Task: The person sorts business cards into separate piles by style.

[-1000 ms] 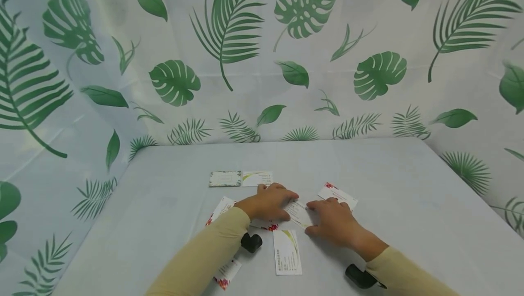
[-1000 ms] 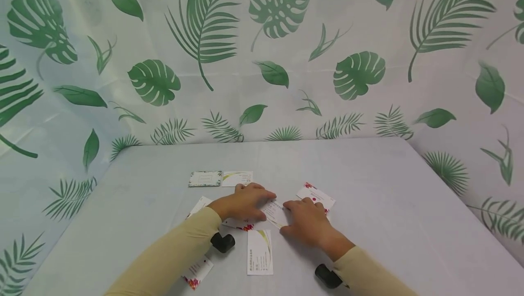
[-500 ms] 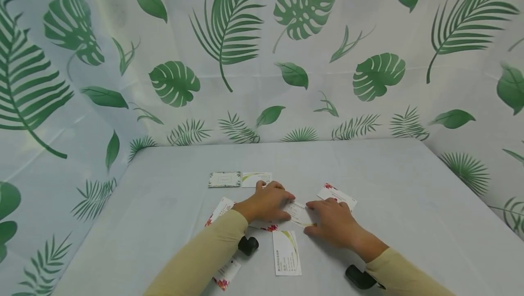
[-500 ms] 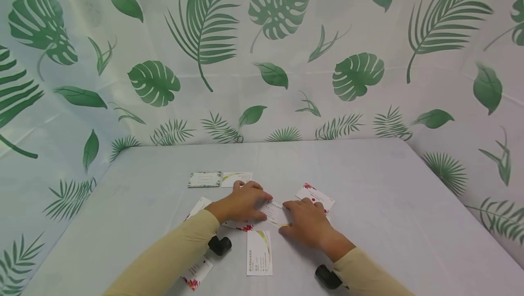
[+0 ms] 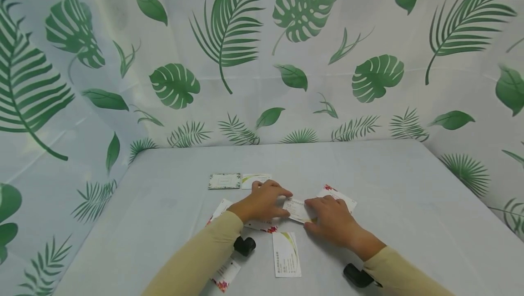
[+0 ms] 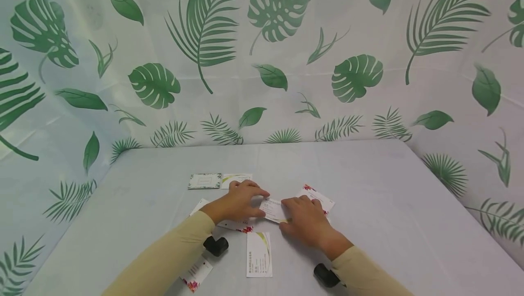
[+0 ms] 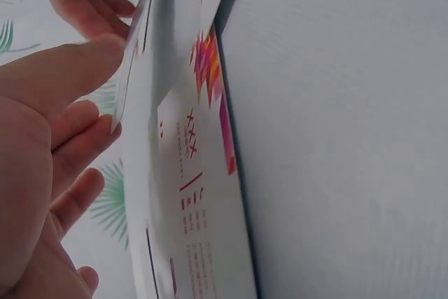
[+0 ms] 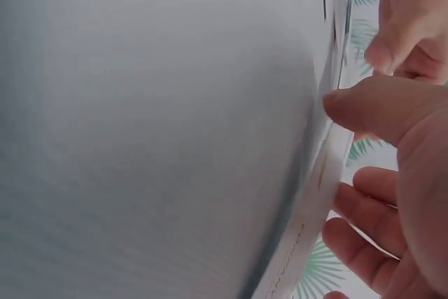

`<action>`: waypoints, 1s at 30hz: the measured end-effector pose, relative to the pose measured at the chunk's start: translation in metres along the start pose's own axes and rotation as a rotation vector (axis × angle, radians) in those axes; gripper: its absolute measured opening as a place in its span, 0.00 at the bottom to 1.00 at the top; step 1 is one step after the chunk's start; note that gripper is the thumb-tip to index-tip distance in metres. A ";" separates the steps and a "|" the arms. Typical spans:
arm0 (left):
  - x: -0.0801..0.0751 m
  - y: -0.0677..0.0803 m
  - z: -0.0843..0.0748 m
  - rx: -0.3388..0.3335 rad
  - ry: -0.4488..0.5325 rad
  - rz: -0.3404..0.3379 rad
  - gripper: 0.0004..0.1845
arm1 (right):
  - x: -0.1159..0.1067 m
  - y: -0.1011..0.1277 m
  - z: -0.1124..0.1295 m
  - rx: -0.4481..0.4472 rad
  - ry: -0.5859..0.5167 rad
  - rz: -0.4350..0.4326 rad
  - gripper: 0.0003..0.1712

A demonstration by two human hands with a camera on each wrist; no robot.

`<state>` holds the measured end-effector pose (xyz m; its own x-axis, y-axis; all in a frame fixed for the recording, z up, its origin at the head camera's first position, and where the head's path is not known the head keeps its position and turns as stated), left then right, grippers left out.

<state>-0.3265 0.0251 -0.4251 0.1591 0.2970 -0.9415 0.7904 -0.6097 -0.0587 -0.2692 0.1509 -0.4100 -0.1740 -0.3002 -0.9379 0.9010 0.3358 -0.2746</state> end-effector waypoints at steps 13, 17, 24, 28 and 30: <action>-0.026 0.012 0.028 -0.091 0.111 -0.077 0.28 | -0.005 -0.029 -0.004 0.025 -0.050 -0.037 0.30; -0.034 0.014 0.045 -0.136 0.148 -0.115 0.29 | -0.003 -0.044 -0.006 0.040 -0.081 -0.056 0.31; -0.041 0.015 0.073 -0.212 0.138 -0.137 0.30 | 0.010 -0.070 0.001 -0.001 -0.090 -0.033 0.32; -0.044 0.015 0.089 -0.266 0.121 -0.149 0.30 | 0.019 -0.086 0.002 0.024 -0.158 0.019 0.31; -0.044 0.014 0.095 -0.289 0.112 -0.149 0.30 | 0.026 -0.093 0.001 0.058 -0.200 0.050 0.30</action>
Point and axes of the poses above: each hand's wrist, its own y-axis away from the middle knuckle, its own x-axis out of the palm, z = x × y, the point moved 9 cm from there along -y, towards the middle knuckle, and after that the axes turned 6 degrees about -z, right-handed, at the moved point
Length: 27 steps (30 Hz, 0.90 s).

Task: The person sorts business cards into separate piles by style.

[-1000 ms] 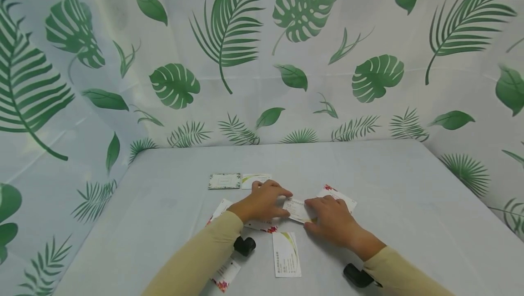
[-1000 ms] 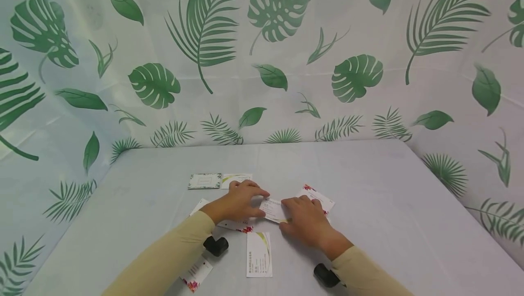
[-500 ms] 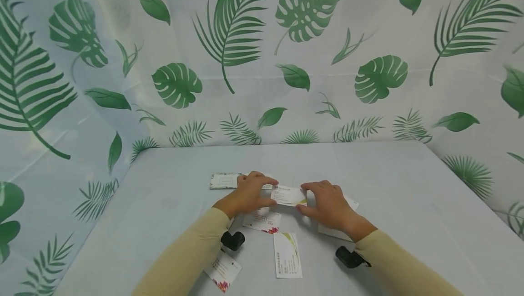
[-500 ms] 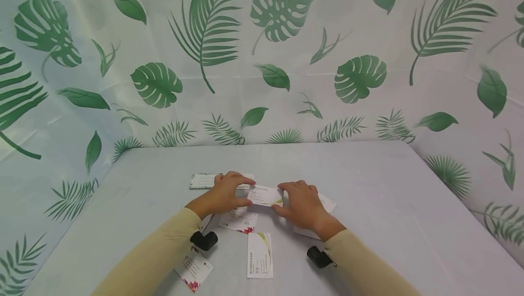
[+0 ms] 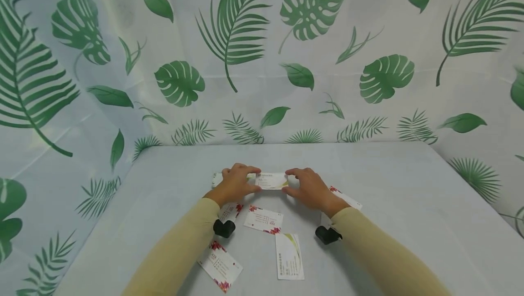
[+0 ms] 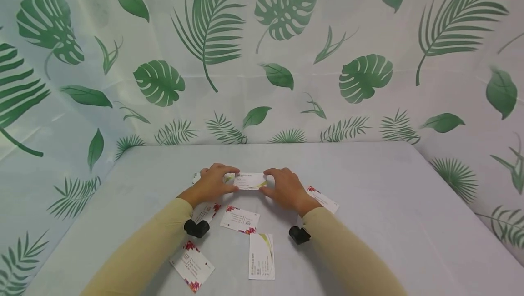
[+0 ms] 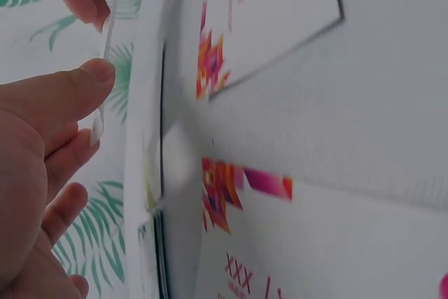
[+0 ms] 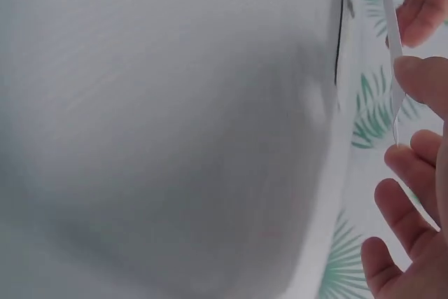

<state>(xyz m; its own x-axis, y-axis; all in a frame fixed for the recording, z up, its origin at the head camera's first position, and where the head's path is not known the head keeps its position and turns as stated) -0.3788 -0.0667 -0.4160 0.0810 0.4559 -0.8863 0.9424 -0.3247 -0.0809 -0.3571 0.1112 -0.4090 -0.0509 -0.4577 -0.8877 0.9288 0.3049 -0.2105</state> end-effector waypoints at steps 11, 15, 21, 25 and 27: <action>0.004 -0.011 0.021 -0.050 -0.041 0.015 0.30 | 0.030 -0.023 -0.003 0.085 -0.062 0.109 0.29; 0.004 -0.011 0.026 -0.067 -0.043 0.010 0.30 | 0.033 -0.028 0.000 0.071 -0.037 0.111 0.29; 0.003 -0.010 0.031 -0.091 -0.044 0.004 0.29 | 0.036 -0.033 0.004 0.086 0.003 0.133 0.29; 0.004 -0.009 0.034 -0.106 -0.051 0.008 0.30 | 0.040 -0.033 0.005 0.085 0.035 0.140 0.29; 0.006 -0.009 0.035 -0.110 -0.061 0.011 0.30 | 0.041 -0.032 0.005 0.091 0.039 0.140 0.29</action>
Point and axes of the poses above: each hand's wrist, its own y-axis away from the middle knuckle, its own x-axis out of the palm, z = x × y, the point moved 9 cm from there along -y, towards the middle knuckle, and after that the axes turned 6 degrees about -z, right-handed, at the moved point
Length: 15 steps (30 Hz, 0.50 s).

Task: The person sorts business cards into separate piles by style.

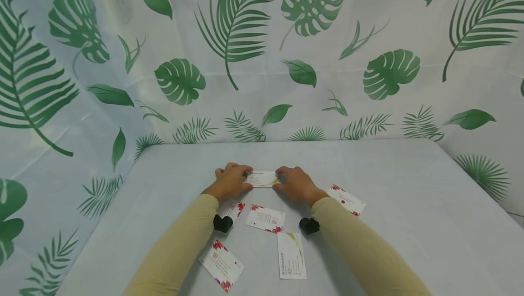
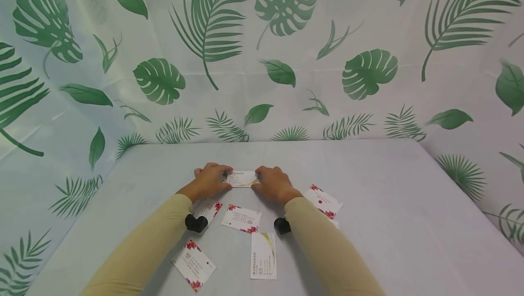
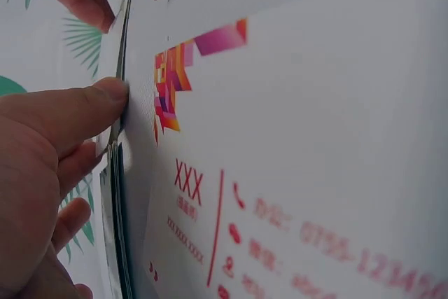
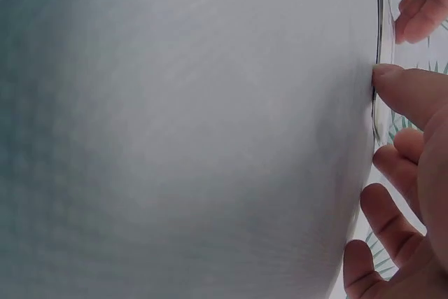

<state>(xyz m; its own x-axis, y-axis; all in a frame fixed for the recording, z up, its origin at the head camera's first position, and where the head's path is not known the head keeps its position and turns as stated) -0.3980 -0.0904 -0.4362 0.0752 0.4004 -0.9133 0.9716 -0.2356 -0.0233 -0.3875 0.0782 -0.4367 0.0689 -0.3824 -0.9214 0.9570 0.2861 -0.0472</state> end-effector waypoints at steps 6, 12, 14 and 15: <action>0.003 -0.002 0.001 -0.005 -0.005 0.011 0.30 | 0.001 0.001 -0.001 0.016 0.004 -0.002 0.30; 0.004 -0.001 0.001 -0.017 0.021 0.027 0.29 | 0.002 0.001 -0.001 0.028 0.002 0.009 0.31; 0.004 -0.001 0.000 -0.014 0.025 0.027 0.30 | 0.002 0.001 -0.001 0.037 -0.011 0.017 0.31; 0.004 0.000 0.000 -0.011 0.029 0.027 0.30 | 0.002 0.002 -0.001 0.041 -0.026 0.019 0.32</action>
Point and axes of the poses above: each hand's wrist, its own y-axis away from the middle knuckle, its own x-axis out of the palm, z = x × y, the point moved 9 cm from there along -y, towards the middle knuckle, and after that the axes turned 6 degrees about -z, right-handed, at the moved point
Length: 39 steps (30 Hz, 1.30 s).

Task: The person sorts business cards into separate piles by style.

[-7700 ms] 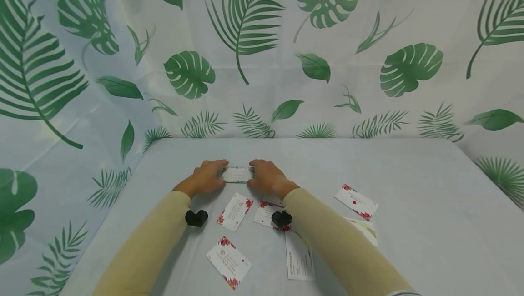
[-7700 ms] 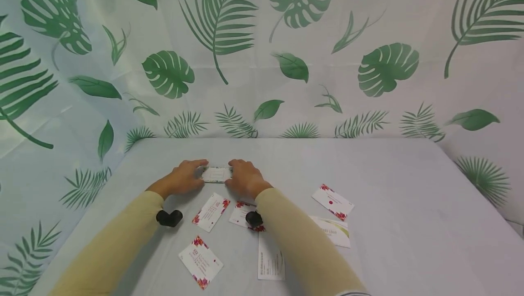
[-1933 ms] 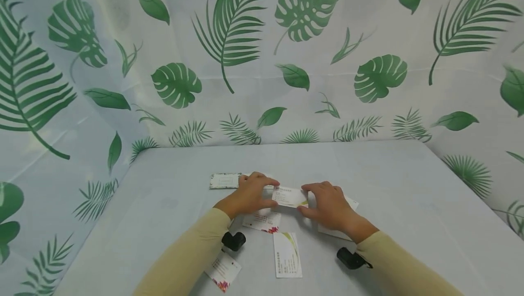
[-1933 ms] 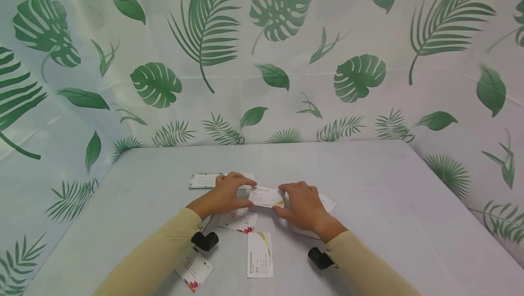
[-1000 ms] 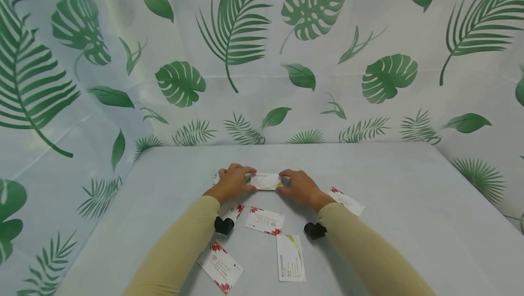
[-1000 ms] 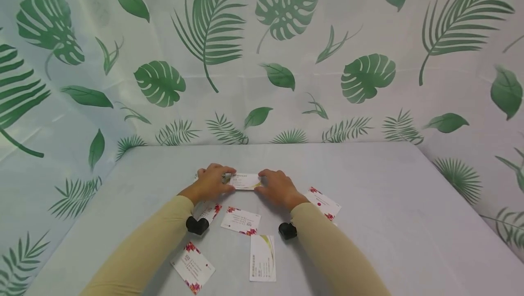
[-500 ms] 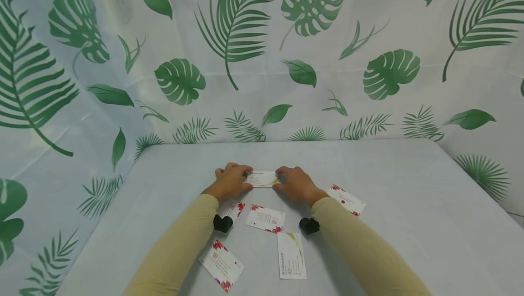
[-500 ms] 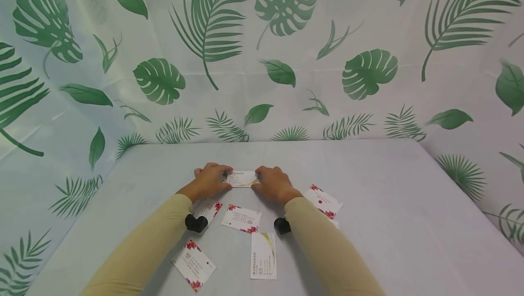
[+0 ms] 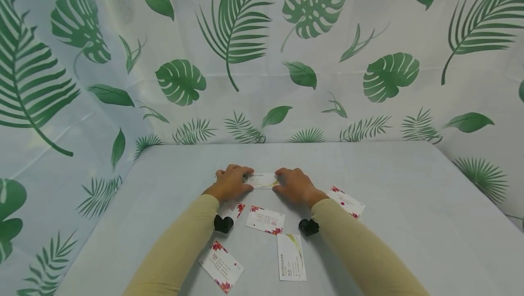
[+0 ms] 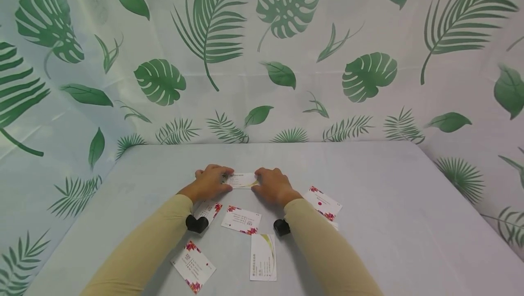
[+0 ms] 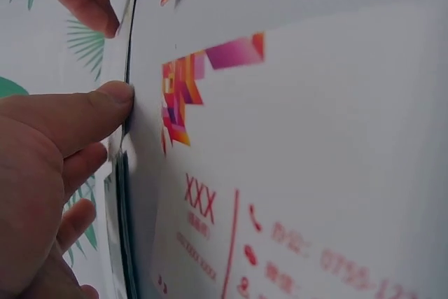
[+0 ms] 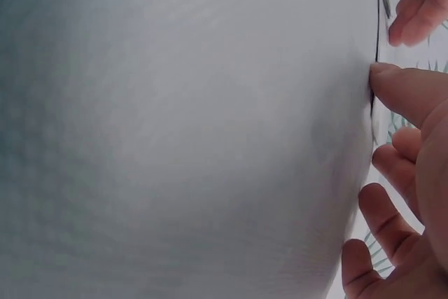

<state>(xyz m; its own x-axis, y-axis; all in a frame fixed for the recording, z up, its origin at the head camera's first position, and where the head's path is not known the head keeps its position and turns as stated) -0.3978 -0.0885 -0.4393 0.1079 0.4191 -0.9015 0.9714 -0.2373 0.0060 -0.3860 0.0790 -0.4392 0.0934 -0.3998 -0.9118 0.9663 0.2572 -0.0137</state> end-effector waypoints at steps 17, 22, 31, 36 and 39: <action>0.011 0.029 -0.077 0.237 0.086 0.060 0.35 | -0.061 0.081 -0.044 -0.012 -0.174 -0.083 0.36; 0.028 0.043 -0.113 0.317 0.062 0.095 0.33 | -0.071 0.123 -0.068 -0.002 -0.130 -0.068 0.38; 0.067 0.052 -0.157 0.407 -0.014 0.191 0.35 | -0.074 0.165 -0.104 0.067 0.023 0.001 0.40; 0.080 0.049 -0.165 0.397 -0.055 0.219 0.38 | -0.072 0.171 -0.110 0.067 0.067 0.000 0.39; 0.084 0.049 -0.173 0.407 -0.057 0.206 0.37 | -0.071 0.174 -0.113 0.053 0.073 -0.015 0.37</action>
<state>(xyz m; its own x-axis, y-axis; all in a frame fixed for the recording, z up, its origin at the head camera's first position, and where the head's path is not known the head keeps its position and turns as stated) -0.3041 0.0863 -0.4400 0.2670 0.2806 -0.9220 0.7679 -0.6400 0.0276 -0.2518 0.2518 -0.4230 0.0631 -0.3370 -0.9394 0.9790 0.2038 -0.0074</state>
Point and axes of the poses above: each hand's wrist, its own y-axis away from the middle knuckle, its own x-axis out of the palm, z = x × y, the point moved 9 cm from there along -y, towards the middle knuckle, and after that the axes turned 6 degrees about -z, right-handed, at the moved point
